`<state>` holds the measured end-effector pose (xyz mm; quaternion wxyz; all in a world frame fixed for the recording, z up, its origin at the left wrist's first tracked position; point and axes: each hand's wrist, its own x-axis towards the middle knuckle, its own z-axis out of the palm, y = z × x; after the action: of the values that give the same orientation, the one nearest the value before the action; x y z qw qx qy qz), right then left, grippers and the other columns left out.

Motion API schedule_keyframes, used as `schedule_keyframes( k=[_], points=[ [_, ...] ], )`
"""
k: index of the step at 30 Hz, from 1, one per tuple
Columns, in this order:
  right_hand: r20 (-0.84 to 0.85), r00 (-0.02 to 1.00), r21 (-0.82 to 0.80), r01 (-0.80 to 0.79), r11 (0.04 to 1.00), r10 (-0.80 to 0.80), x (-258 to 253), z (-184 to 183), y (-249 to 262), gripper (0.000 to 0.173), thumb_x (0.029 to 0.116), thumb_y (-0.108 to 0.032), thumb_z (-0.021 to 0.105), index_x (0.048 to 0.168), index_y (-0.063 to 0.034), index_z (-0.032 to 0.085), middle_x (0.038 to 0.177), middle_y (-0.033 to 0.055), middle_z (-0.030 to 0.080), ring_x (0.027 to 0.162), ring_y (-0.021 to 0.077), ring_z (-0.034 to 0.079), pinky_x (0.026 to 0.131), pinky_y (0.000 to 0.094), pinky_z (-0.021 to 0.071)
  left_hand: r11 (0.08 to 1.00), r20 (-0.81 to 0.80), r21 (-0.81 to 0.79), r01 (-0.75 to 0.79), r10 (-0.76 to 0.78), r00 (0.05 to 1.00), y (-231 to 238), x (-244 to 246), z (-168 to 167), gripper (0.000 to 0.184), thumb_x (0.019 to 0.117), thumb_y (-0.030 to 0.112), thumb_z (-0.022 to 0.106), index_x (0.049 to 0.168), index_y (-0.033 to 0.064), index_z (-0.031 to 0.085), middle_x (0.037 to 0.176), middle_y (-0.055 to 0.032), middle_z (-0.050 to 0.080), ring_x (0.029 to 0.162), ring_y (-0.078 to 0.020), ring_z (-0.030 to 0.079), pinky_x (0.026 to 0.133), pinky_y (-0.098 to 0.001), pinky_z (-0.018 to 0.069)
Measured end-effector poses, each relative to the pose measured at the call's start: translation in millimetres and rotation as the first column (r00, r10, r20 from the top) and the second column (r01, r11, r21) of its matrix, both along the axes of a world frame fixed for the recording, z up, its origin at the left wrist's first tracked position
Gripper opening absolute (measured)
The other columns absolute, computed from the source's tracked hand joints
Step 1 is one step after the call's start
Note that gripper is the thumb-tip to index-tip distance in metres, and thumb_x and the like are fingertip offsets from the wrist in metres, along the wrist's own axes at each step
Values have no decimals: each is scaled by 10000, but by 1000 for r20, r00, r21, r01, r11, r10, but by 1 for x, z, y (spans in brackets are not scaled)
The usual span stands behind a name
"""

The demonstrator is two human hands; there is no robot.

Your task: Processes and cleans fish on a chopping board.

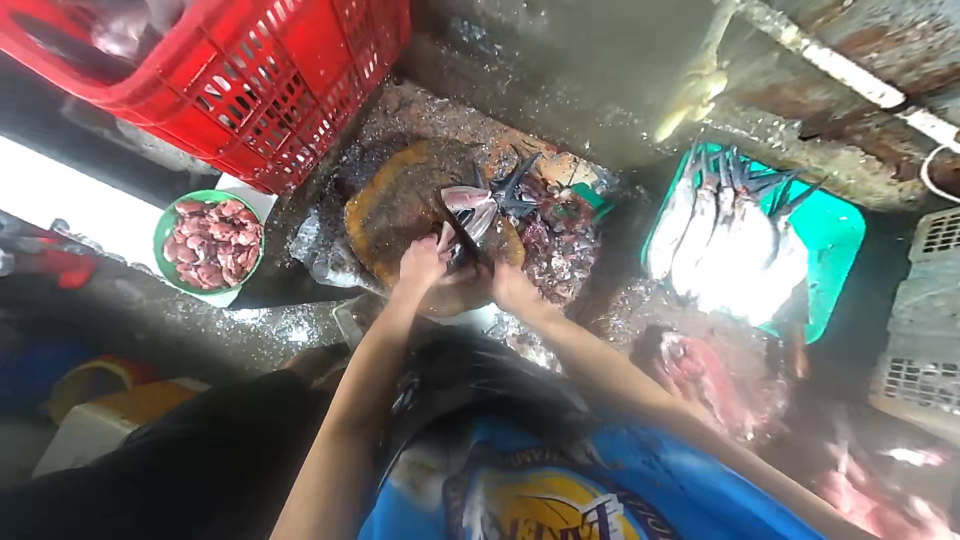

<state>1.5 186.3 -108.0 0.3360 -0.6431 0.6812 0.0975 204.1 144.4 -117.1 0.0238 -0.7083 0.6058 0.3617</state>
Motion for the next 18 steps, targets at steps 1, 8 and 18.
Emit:
schedule_keyframes(
  k=[1,8,18],
  points=[
    [23,1000,9,9,1000,-9,-3,-6,1,628,1076,-566,364,1375,-50,563,1156,249,699,1073,442,696,890,643,560,1000,-69,12,-27,28,997,-4,3,-3,402,975,291,646,1286,36,651,1267,-233,659,1206,-418,629,987,-634,514],
    [325,942,-264,177,948,-86,-25,19,15,642,1073,-554,380,1250,11,628,857,188,706,820,350,722,778,566,587,793,-713,144,-592,498,493,44,47,-13,225,961,199,720,1121,40,714,994,-107,744,852,-196,708,796,-424,601],
    [22,975,-151,223,963,-222,-49,-38,15,602,1089,-489,353,1390,6,518,1010,231,729,988,410,729,881,581,572,908,-85,-338,-248,233,969,40,18,-1,497,966,244,708,1380,15,557,1394,-244,572,1202,-396,634,996,-548,549]
  ],
)
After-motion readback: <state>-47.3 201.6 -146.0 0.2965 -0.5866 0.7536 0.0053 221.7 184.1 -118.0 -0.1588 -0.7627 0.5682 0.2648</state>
